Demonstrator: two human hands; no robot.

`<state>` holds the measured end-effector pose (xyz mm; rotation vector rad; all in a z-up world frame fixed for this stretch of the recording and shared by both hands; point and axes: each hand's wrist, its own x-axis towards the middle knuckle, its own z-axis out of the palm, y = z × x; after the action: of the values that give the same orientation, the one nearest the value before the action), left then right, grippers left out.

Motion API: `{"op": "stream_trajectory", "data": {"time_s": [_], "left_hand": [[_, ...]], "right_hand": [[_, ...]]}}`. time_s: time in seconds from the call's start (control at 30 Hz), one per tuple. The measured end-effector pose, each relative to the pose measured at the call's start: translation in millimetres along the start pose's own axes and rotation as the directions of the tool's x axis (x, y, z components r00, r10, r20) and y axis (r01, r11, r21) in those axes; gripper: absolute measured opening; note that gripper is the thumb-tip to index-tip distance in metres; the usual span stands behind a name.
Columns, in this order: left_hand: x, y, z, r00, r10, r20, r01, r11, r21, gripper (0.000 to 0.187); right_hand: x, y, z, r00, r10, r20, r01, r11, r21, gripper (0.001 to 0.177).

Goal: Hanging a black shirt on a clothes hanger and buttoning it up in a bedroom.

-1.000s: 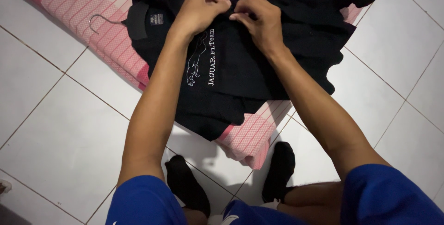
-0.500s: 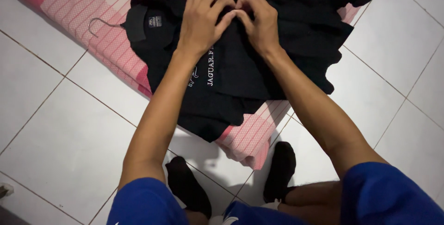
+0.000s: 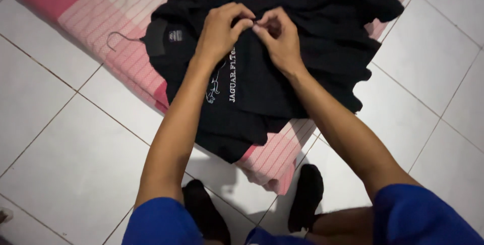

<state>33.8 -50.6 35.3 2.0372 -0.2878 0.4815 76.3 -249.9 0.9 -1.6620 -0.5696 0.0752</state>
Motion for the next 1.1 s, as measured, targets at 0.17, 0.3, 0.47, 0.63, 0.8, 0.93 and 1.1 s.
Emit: {"op": "stream_trajectory", "data": {"time_s": [0.17,0.3,0.47,0.63,0.8,0.93,1.1], "left_hand": [[-2,17,3,0.989,-0.15,0.012,0.151,0.986,-0.07,0.013],[-2,17,8,0.976,-0.218,-0.02,0.217,0.975,-0.044,0.012],[-2,10,15,0.97,-0.242,-0.031,0.239,0.968,-0.07,0.012],[-6,23,18,0.96,-0.271,-0.067,0.268,0.962,-0.042,0.012],[-2,42,6,0.962,-0.271,-0.039,0.273,0.961,0.037,0.018],[-8,22,18,0.952,-0.291,-0.095,0.295,0.955,0.024,0.03],[-13,9,25,0.963,-0.254,-0.089,0.252,0.967,-0.033,0.022]], "right_hand": [[0,-30,5,0.999,-0.053,-0.009,0.051,0.983,-0.178,0.018],[0,-30,6,0.994,-0.072,-0.083,0.039,0.937,-0.348,0.015],[3,-26,7,0.976,-0.195,-0.094,0.137,0.892,-0.431,0.017],[6,-32,5,0.974,-0.196,-0.114,0.133,0.902,-0.411,0.024],[6,-30,2,0.971,-0.232,-0.052,0.164,0.814,-0.557,0.022],[9,-37,3,0.939,-0.343,0.029,0.271,0.684,-0.678,0.025],[9,-33,6,0.897,-0.407,0.17,0.403,0.6,-0.691,0.023]]}}
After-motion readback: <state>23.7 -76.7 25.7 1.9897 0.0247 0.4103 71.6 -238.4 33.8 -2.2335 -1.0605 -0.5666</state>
